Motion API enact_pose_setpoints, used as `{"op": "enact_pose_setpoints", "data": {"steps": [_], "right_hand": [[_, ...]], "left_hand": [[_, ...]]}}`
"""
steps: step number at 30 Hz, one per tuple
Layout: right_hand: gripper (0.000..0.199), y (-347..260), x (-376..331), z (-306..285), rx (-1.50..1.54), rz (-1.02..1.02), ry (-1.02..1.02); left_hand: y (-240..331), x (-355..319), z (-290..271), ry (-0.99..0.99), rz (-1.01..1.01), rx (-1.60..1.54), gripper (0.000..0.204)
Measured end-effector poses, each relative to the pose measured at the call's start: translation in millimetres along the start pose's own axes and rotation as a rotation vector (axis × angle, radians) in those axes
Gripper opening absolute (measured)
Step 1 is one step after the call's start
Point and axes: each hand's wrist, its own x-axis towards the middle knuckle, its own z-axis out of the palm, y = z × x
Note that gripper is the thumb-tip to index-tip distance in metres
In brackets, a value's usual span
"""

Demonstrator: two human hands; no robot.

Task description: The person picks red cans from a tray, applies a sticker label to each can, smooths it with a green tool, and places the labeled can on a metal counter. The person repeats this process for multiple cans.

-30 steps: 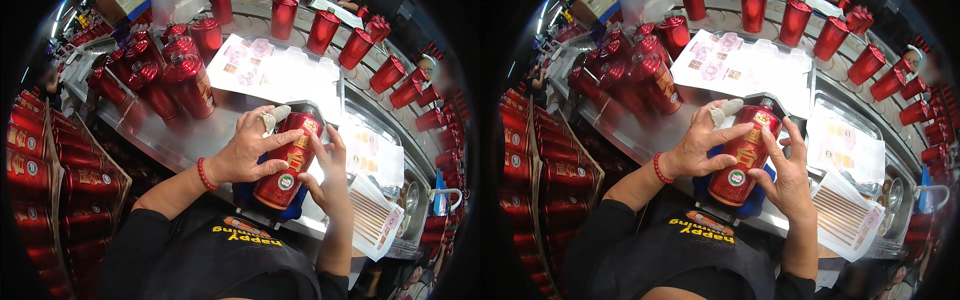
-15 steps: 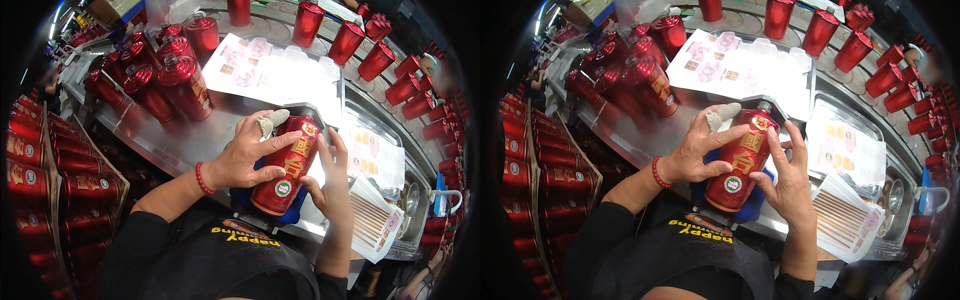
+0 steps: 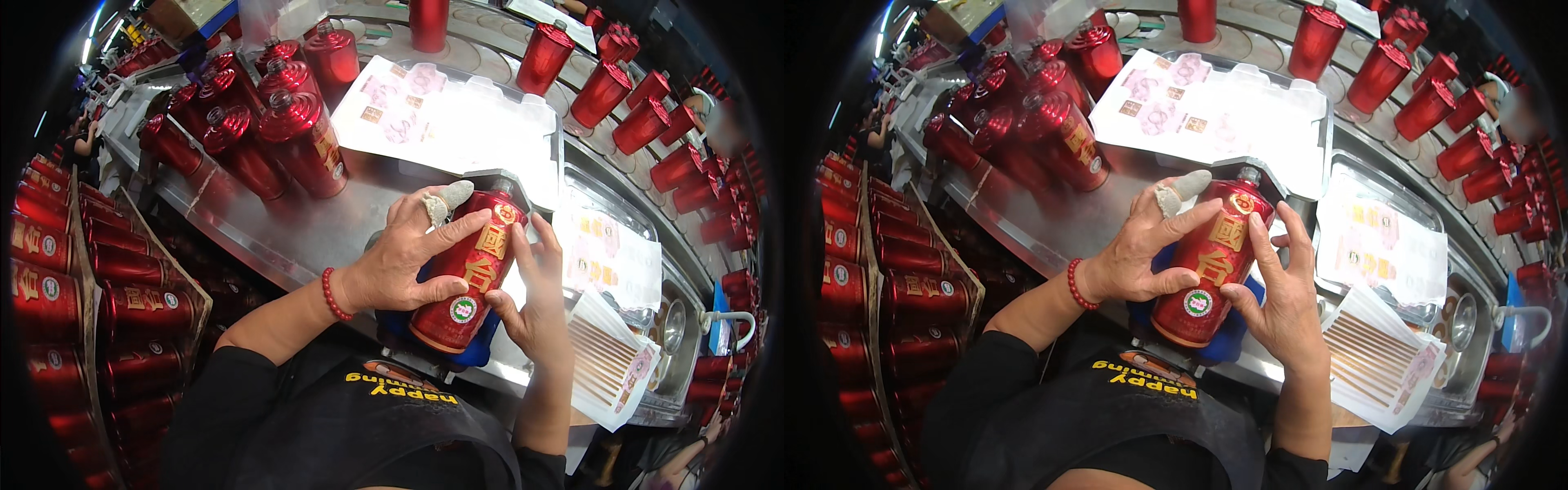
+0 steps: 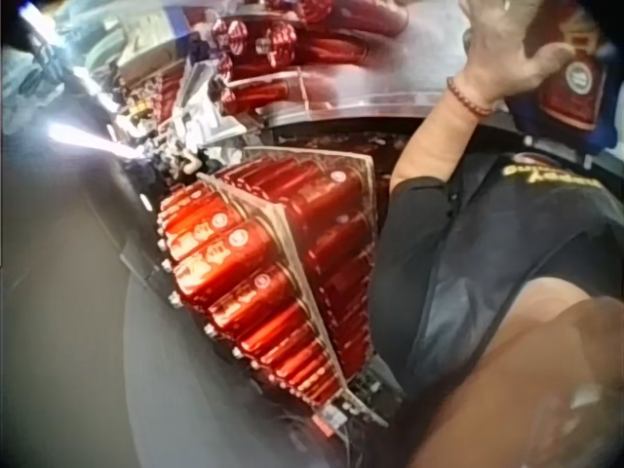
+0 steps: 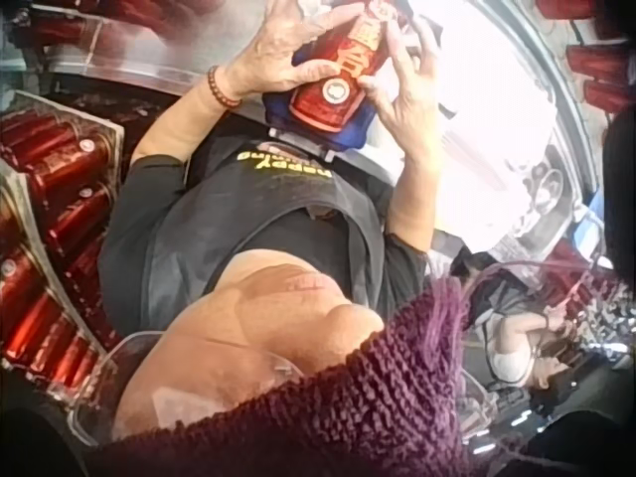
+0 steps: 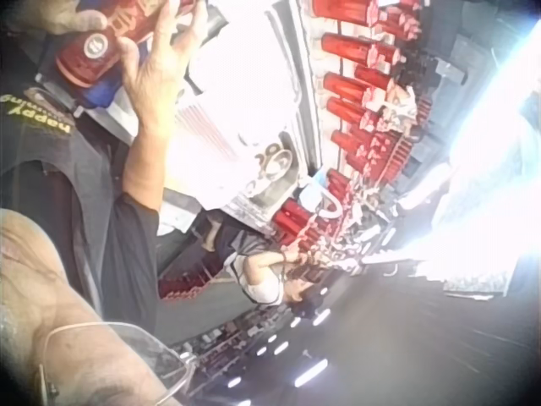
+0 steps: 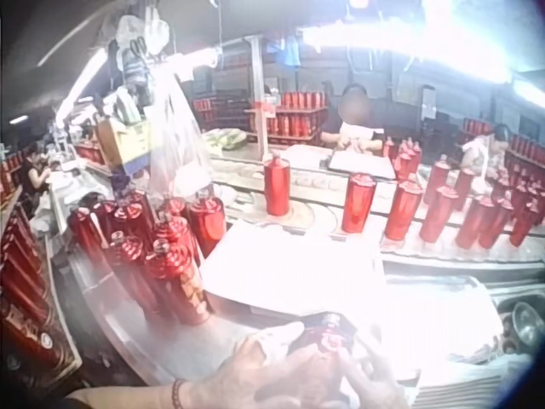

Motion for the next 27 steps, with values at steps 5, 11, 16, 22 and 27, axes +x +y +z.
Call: {"op": "enact_pose_setpoints", "data": {"steps": [5,11,16,22,27], "right_hand": [[0.079,0.6,-1.2,0.4,0.006,0.003,-0.009],[0.081,-3.1,0.6,-2.9,0.020,0.026,-0.013],[0.082,-1.0,2.2,-4.9,-0.001,0.009,-0.024],[0.082,1.5,1.0,-7.6,0.000,0.004,-0.032],[0.083,10.1,-3.1,-2.6,0.094,0.061,-0.020]], "left_hand": [[-0.9,0.0,1.9,0.006,-0.006,-0.002,0.078],[-1.3,0.4,-0.6,-0.020,0.031,0.050,0.073],[-1.7,0.3,2.3,0.006,0.038,0.040,0.070],[-1.5,1.5,-0.9,-0.035,0.037,0.074,0.069],[2.7,5.7,0.7,0.113,0.044,-0.067,0.071]]}}
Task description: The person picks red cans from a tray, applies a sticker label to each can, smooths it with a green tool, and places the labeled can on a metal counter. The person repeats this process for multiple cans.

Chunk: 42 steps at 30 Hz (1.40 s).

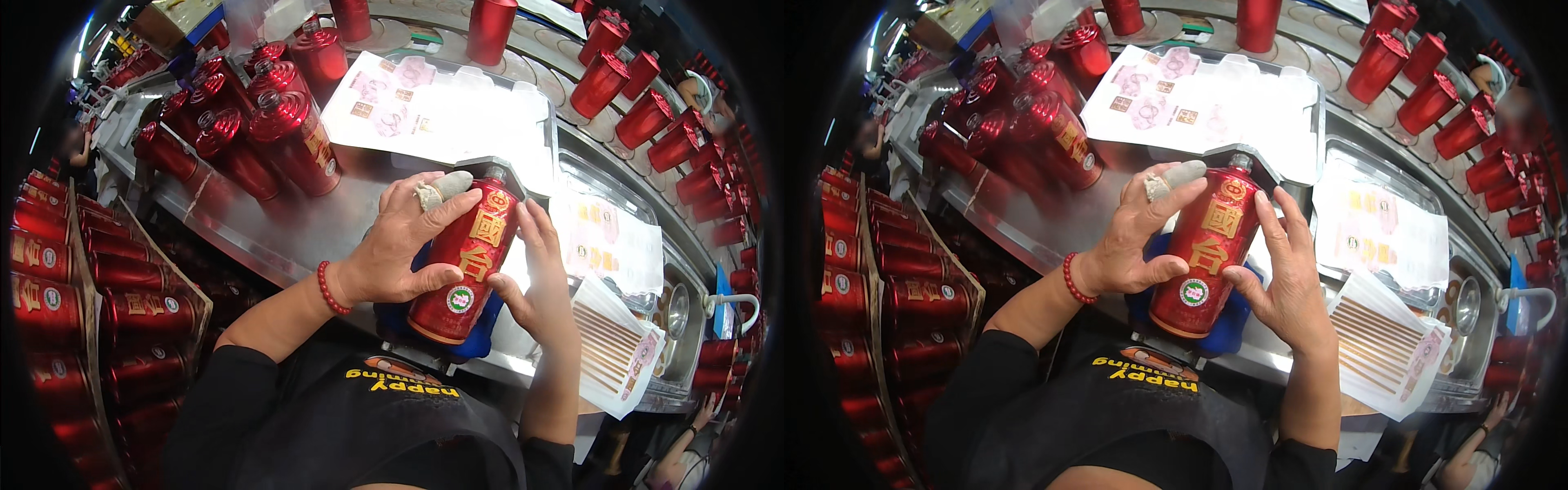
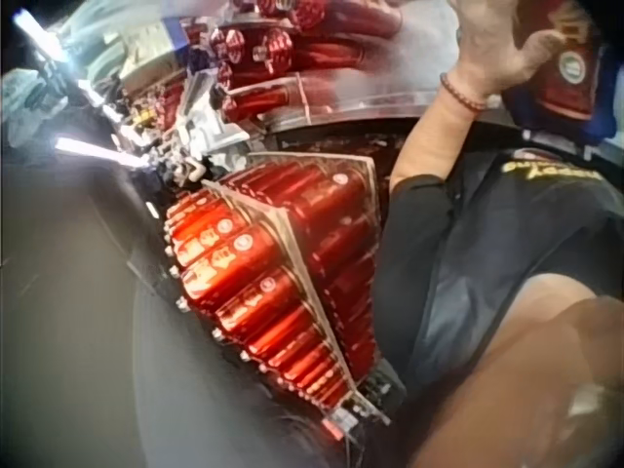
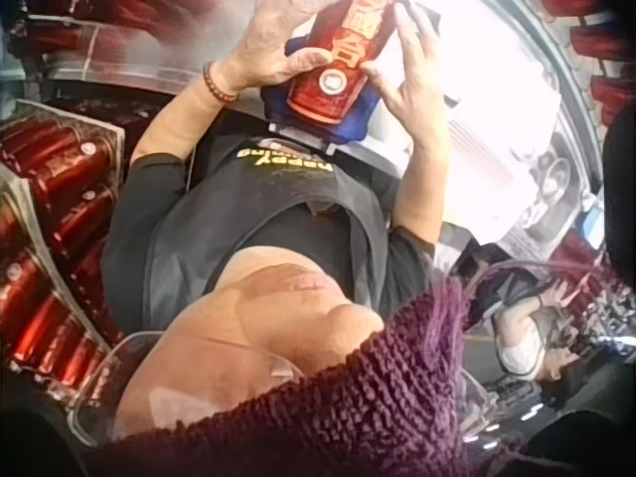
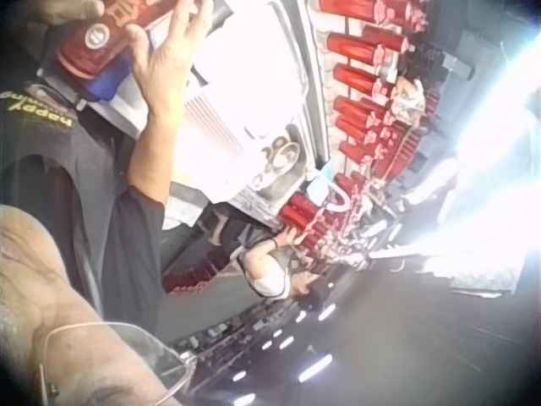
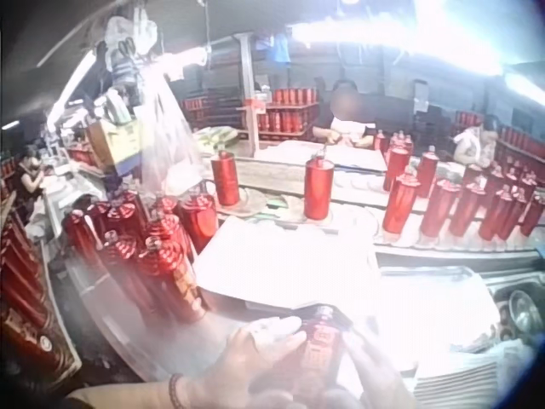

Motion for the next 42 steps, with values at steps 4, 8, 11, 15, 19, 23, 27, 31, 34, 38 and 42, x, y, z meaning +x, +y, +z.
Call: {"op": "enact_pose_setpoints", "data": {"steps": [4,8,11,15,19,23,27,31,34,38,42], "right_hand": [[0.076,-4.0,2.3,-8.8,0.019,0.096,0.053],[0.058,1.2,17.4,-26.5,0.003,-0.002,0.148],[0.057,-10.5,33.9,-36.3,-0.175,-0.109,0.058],[0.059,-7.8,28.4,-21.9,-0.233,-0.163,0.020],[0.059,-6.6,23.4,-12.1,-0.217,-0.127,0.033],[0.031,-21.6,46.1,-33.0,-0.123,-0.047,0.167],[0.021,-17.9,104.0,-48.9,-0.012,-0.189,-0.239],[0.016,-11.4,122.3,-51.7,-0.108,-0.176,-0.175],[0.017,-9.6,116.8,-38.1,0.126,0.004,-0.170],[0.020,-4.8,99.3,-41.4,0.107,0.092,0.008],[0.019,-3.1,84.9,-40.7,0.248,0.180,-0.031]], "left_hand": [[2.6,3.6,-8.1,-0.024,0.171,0.123,0.059],[4.2,12.4,-4.2,-0.033,0.208,0.169,0.055],[-3.3,13.1,0.7,0.076,0.134,0.116,0.050],[-5.8,3.0,-3.1,0.091,0.107,0.147,0.042],[1.5,9.8,0.0,0.046,0.214,0.226,0.044],[3.4,13.8,-1.8,-0.040,0.225,0.281,0.050],[2.3,18.1,-0.2,-0.014,0.284,0.363,0.043],[-0.5,20.3,0.5,-0.019,0.306,0.379,0.036],[-3.1,22.3,1.5,-0.024,0.317,0.373,0.038],[3.7,30.5,-10.3,-0.147,0.368,0.452,0.045],[7.6,35.1,-11.0,-0.207,0.377,0.474,0.048]]}}
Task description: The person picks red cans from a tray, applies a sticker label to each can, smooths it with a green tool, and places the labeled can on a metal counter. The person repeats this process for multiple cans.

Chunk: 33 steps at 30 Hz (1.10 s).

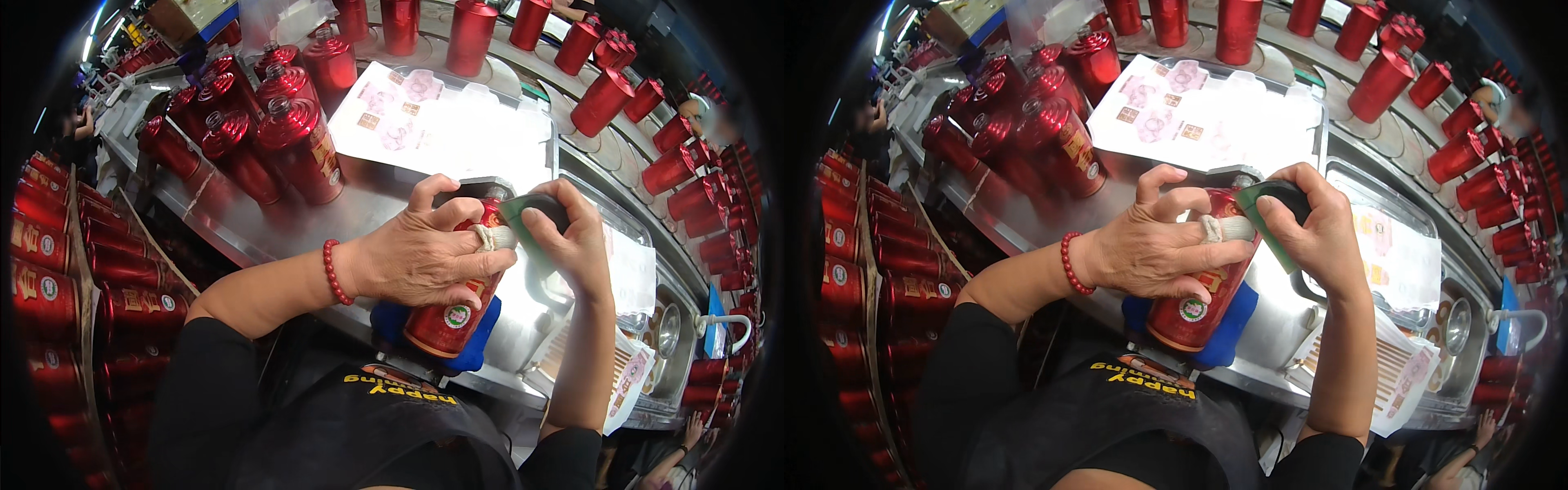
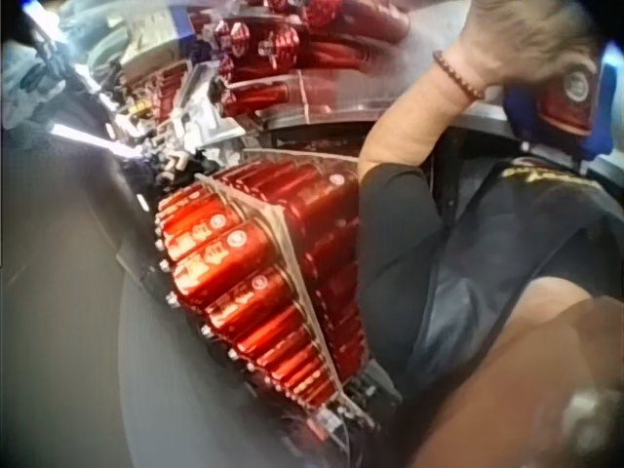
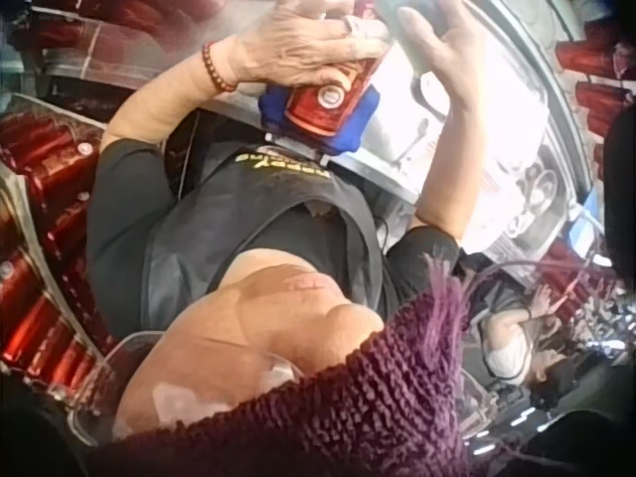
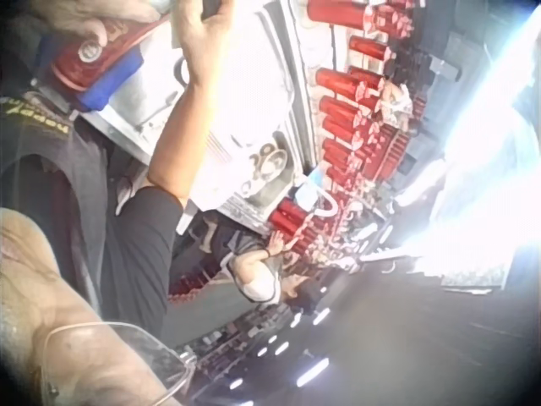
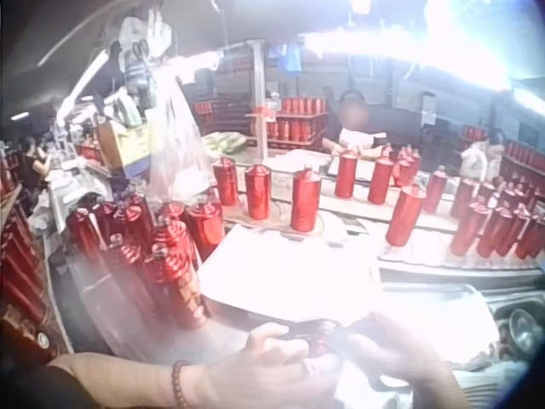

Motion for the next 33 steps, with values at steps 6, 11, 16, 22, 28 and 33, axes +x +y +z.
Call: {"op": "enact_pose_setpoints", "data": {"steps": [6,11,16,22,28,33], "right_hand": [[0.018,-7.4,-9.4,22.9,-0.456,-0.551,0.174],[0.020,-39.4,-32.0,19.9,-0.206,-0.491,-0.437],[0.024,-12.8,-26.4,24.2,-0.640,-0.590,0.108],[0.021,-12.0,-54.6,33.9,0.029,-0.397,-0.137],[0.020,-26.6,-92.0,50.6,-0.289,-0.670,-0.069],[0.021,14.5,-58.0,26.5,0.389,0.005,-0.045]], "left_hand": [[17.0,-36.9,6.1,0.136,-0.215,-0.190,0.060],[70.3,-91.4,20.2,0.300,-0.595,-0.479,0.077],[79.3,-81.1,23.6,0.099,-0.517,-0.334,0.102],[78.1,-86.5,24.2,0.038,-0.526,-0.240,0.106],[74.9,-90.6,29.0,0.026,-0.508,-0.246,0.106],[76.2,-90.9,32.0,0.018,-0.495,-0.263,0.109]]}}
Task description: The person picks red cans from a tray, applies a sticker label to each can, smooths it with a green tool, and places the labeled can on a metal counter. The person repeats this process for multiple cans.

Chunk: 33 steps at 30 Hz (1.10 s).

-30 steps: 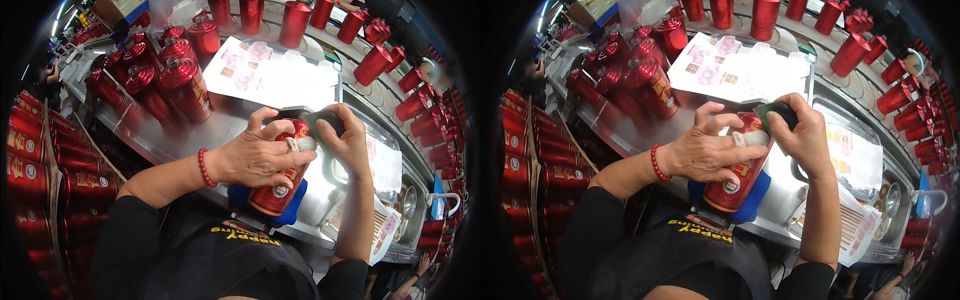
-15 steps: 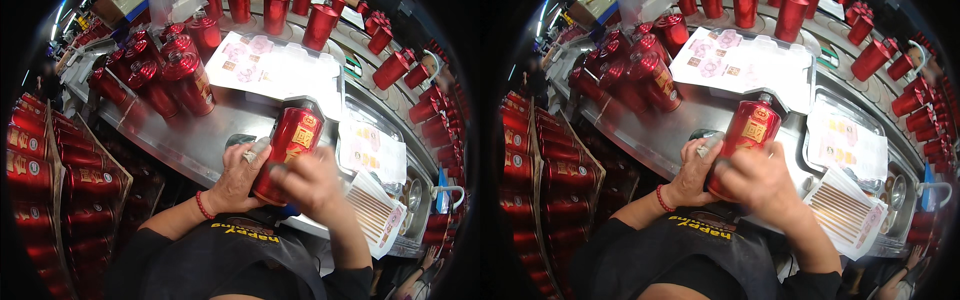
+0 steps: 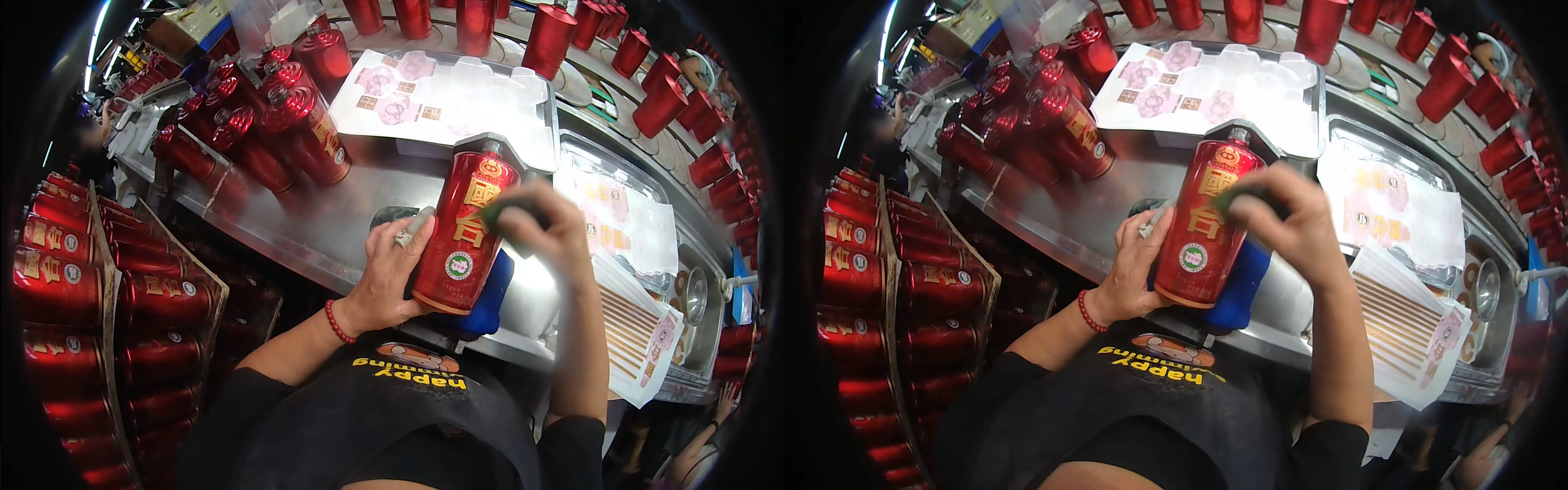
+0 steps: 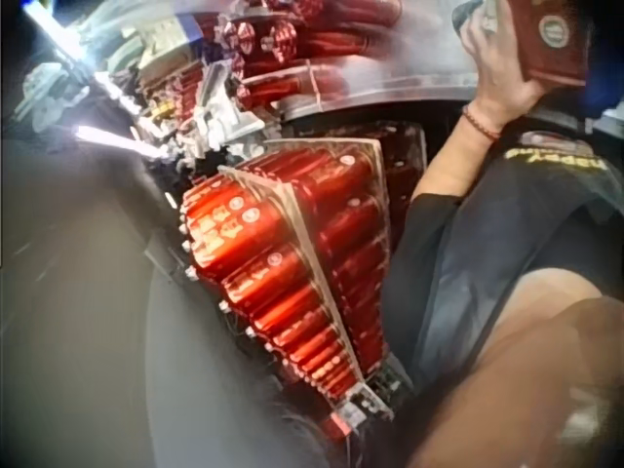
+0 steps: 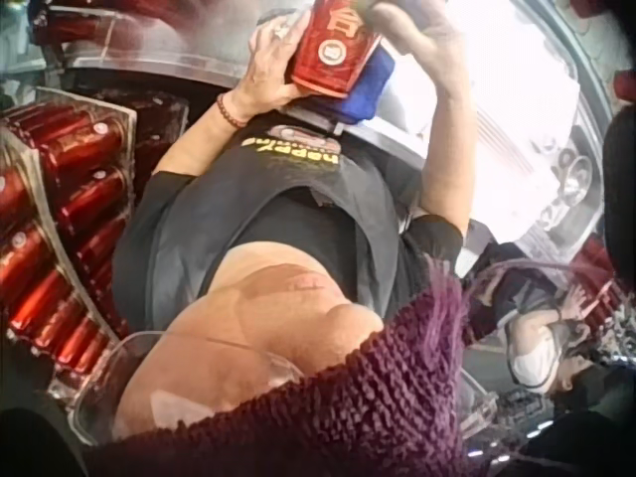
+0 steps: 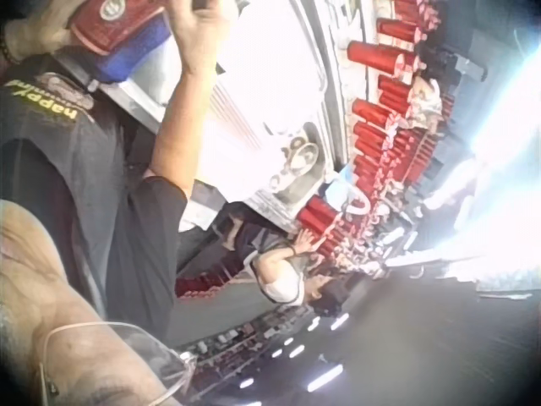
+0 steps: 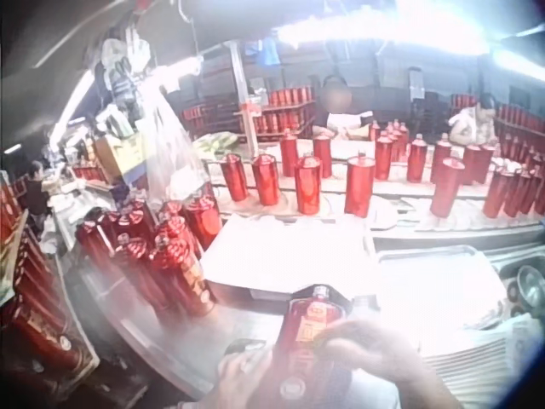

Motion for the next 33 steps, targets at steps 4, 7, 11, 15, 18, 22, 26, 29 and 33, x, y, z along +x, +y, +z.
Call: {"op": "enact_pose_setpoints", "data": {"steps": [4,7,11,15,18,22,26,29,33], "right_hand": [[0.029,12.0,-30.6,28.0,-0.708,-0.677,0.124],[0.031,-24.6,-55.1,34.6,-0.414,-0.495,-0.358],[0.030,14.4,-32.8,17.1,-0.481,-0.474,0.212],[0.029,-14.5,-73.6,51.4,-0.434,-0.565,-0.149],[0.018,-3.7,-79.2,62.8,0.023,-0.022,0.216],[0.022,35.2,-80.6,68.2,-0.060,0.041,0.544],[0.020,19.1,-79.9,50.8,-0.009,0.050,0.580],[0.018,8.5,-67.9,43.0,0.092,0.062,0.436],[0.018,20.9,-48.2,37.9,0.037,0.059,0.500]], "left_hand": [[-5.0,-1.2,3.8,0.002,0.000,-0.005,0.109],[-7.3,-6.9,3.3,0.018,-0.014,-0.007,0.109],[-2.5,0.5,4.6,0.013,0.002,-0.002,0.109],[-4.8,-4.5,5.9,0.034,-0.012,0.009,0.109],[-2.9,-2.1,3.5,0.041,0.002,-0.001,0.109],[-4.0,1.3,3.3,0.011,0.005,-0.012,0.108],[-5.2,-4.5,4.9,0.027,0.011,-0.013,0.113],[-6.9,-2.5,-1.8,0.081,0.078,0.003,0.110],[-16.1,14.0,-16.1,0.104,0.232,0.014,0.098]]}}
